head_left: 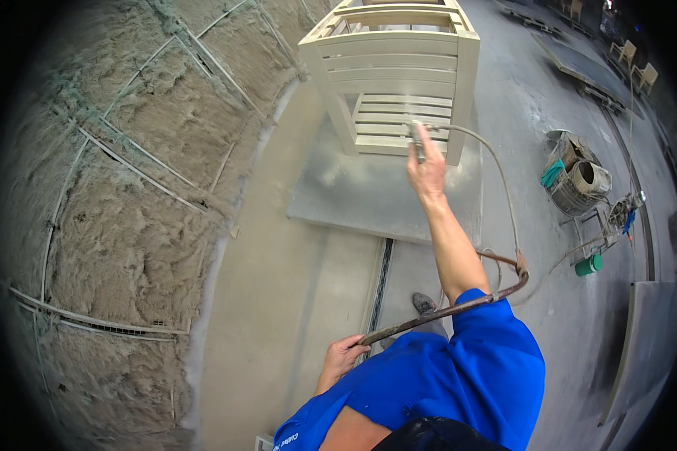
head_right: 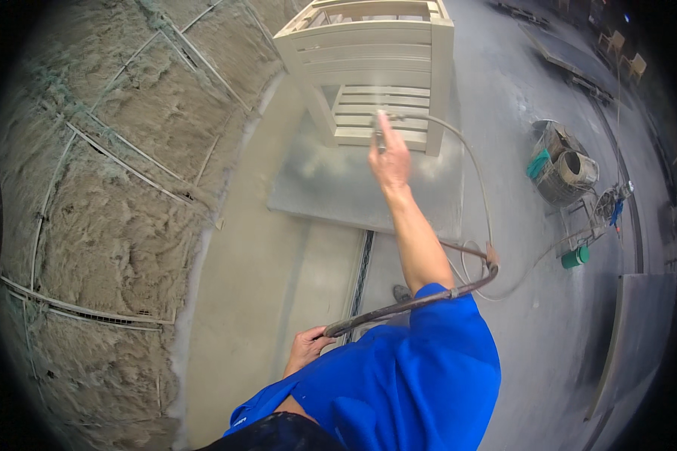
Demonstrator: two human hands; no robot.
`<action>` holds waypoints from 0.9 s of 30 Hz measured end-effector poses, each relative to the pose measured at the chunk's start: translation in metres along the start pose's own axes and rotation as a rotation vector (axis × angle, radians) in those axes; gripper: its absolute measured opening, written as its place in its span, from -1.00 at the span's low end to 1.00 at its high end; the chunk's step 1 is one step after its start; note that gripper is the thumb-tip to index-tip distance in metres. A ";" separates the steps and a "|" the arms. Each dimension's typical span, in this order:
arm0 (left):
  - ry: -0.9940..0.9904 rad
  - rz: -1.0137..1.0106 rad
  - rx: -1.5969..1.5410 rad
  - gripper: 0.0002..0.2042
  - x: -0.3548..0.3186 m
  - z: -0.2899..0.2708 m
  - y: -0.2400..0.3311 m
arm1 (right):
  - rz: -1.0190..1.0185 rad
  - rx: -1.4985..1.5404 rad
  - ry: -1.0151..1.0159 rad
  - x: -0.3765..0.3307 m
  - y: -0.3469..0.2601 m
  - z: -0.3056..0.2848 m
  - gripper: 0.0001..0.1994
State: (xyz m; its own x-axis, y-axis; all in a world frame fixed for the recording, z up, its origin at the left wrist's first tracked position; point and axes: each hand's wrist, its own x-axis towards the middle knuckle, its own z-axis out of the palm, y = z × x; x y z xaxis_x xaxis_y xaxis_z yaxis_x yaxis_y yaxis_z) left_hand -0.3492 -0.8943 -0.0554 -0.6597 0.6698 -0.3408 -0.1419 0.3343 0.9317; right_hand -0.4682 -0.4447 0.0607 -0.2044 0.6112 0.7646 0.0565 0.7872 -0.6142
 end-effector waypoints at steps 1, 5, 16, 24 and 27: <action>0.000 0.011 -0.024 -0.76 0.002 0.002 0.002 | 0.013 0.020 -0.070 0.004 -0.008 0.013 -0.45; 0.005 0.033 -0.036 -0.83 0.009 0.004 0.014 | 0.056 0.150 -0.223 0.021 -0.039 0.055 -0.47; 0.061 0.106 -0.064 -0.78 0.017 -0.002 0.010 | 0.074 0.187 0.127 0.042 -0.053 0.006 -0.48; 0.046 0.132 -0.067 -0.82 0.022 0.004 0.022 | -0.016 0.269 -0.124 0.087 -0.089 0.084 -0.47; 0.078 0.137 -0.096 -0.82 0.021 0.008 0.023 | 0.079 0.223 -0.052 0.097 -0.091 0.078 -0.46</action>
State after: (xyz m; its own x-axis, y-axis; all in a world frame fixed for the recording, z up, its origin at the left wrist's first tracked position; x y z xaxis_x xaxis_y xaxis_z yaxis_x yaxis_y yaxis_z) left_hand -0.3603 -0.8676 -0.0423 -0.7324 0.6499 -0.2030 -0.1145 0.1764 0.9776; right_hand -0.5696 -0.4632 0.1752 -0.2580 0.6603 0.7053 -0.1422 0.6961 -0.7037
